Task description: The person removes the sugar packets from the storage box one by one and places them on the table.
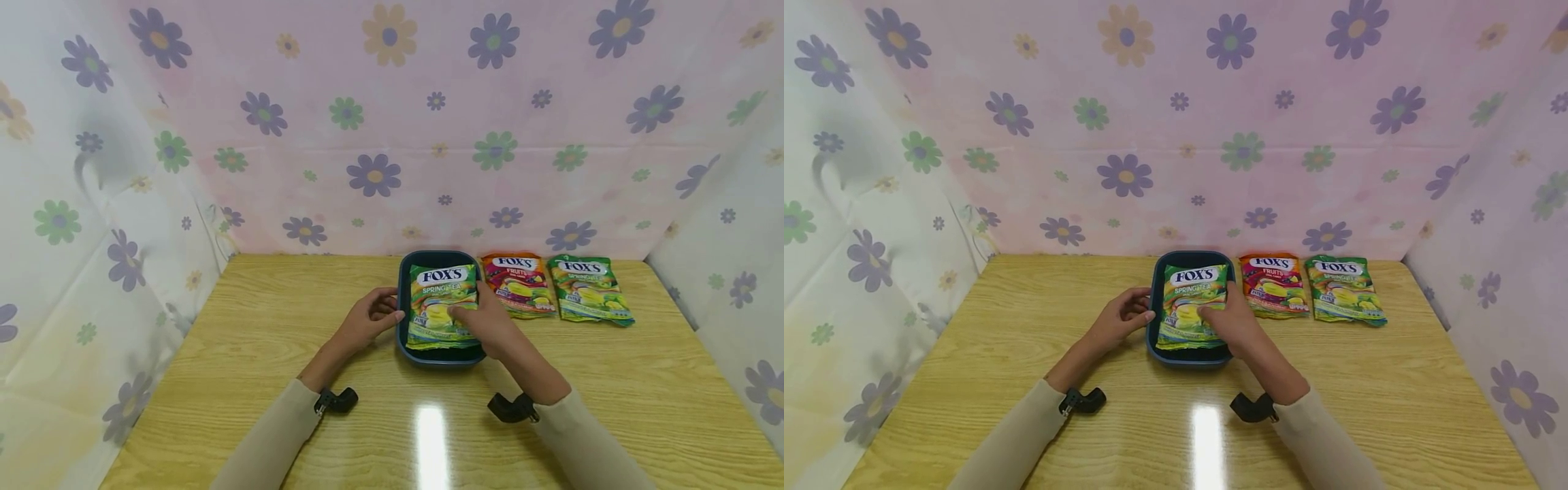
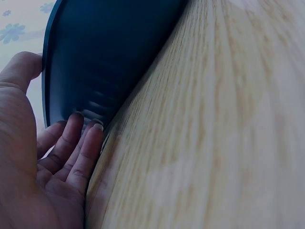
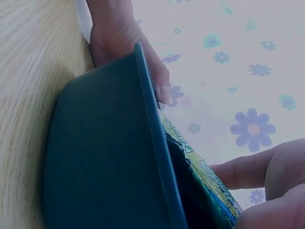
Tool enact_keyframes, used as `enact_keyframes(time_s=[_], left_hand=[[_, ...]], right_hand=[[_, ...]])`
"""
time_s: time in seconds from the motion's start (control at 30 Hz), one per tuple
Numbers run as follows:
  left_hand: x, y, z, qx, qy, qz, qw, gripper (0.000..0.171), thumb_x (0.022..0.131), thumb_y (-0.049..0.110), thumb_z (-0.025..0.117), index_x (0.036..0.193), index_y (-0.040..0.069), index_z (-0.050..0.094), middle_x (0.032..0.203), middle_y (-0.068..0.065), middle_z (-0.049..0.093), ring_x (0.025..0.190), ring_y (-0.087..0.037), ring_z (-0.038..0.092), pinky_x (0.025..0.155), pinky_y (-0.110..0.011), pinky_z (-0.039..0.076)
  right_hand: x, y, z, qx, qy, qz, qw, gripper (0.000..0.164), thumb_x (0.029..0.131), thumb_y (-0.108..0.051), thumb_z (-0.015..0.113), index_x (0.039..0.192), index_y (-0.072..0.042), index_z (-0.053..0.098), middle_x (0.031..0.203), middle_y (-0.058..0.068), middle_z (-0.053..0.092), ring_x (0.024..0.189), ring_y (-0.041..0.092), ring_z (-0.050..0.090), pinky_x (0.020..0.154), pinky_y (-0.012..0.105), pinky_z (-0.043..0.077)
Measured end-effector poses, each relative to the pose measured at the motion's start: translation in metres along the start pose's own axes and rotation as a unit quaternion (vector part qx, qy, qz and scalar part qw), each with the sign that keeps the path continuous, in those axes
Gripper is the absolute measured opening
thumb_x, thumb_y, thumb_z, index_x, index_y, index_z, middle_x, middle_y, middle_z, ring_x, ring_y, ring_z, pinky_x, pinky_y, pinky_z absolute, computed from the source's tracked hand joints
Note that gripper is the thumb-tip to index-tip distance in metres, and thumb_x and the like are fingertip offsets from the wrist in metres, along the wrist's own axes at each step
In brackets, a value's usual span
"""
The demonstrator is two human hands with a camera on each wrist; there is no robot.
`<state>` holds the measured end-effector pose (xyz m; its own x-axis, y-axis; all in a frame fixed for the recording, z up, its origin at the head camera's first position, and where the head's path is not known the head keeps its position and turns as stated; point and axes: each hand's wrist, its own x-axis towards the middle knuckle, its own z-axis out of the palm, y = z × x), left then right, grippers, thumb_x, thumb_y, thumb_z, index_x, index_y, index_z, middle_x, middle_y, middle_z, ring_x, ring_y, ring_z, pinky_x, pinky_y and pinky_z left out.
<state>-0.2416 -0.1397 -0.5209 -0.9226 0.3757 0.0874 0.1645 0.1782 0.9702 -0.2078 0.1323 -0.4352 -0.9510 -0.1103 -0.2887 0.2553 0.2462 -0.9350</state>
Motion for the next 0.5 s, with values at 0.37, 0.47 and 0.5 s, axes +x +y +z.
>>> enact_keyframes(time_s=[0.37, 0.47, 0.5], left_hand=[[-0.001, 0.002, 0.0, 0.003, -0.005, 0.0, 1.0, 0.054, 0.104, 0.016, 0.071, 0.154, 0.006, 0.051, 0.128, -0.019, 0.062, 0.116, -0.031, 0.063, 0.095, -0.027, 0.055], [-0.001, 0.003, 0.0, 0.003, -0.004, -0.001, 1.0, 0.054, 0.104, 0.016, 0.071, 0.154, 0.006, 0.051, 0.128, -0.018, 0.062, 0.116, -0.031, 0.063, 0.095, -0.026, 0.055], [-0.001, 0.003, 0.0, 0.003, -0.004, -0.001, 1.0, 0.054, 0.104, 0.016, 0.07, 0.154, 0.006, 0.051, 0.128, -0.018, 0.062, 0.116, -0.031, 0.063, 0.095, -0.026, 0.055]], right_hand=[[-0.012, 0.0, -0.014, 0.051, -0.022, 0.01, 0.998, 0.072, 0.107, -0.012, 0.064, 0.164, 0.0, 0.022, 0.15, 0.024, 0.046, 0.126, 0.035, 0.057, 0.106, 0.047, 0.053], [-0.015, 0.001, -0.02, 0.052, -0.029, 0.005, 0.998, 0.068, 0.108, -0.013, 0.063, 0.164, 0.0, 0.026, 0.15, 0.023, 0.05, 0.123, 0.032, 0.06, 0.102, 0.041, 0.056], [-0.016, 0.001, -0.022, 0.05, -0.029, 0.006, 0.998, 0.068, 0.108, -0.014, 0.063, 0.164, 0.0, 0.027, 0.15, 0.023, 0.049, 0.123, 0.032, 0.06, 0.102, 0.041, 0.056]])
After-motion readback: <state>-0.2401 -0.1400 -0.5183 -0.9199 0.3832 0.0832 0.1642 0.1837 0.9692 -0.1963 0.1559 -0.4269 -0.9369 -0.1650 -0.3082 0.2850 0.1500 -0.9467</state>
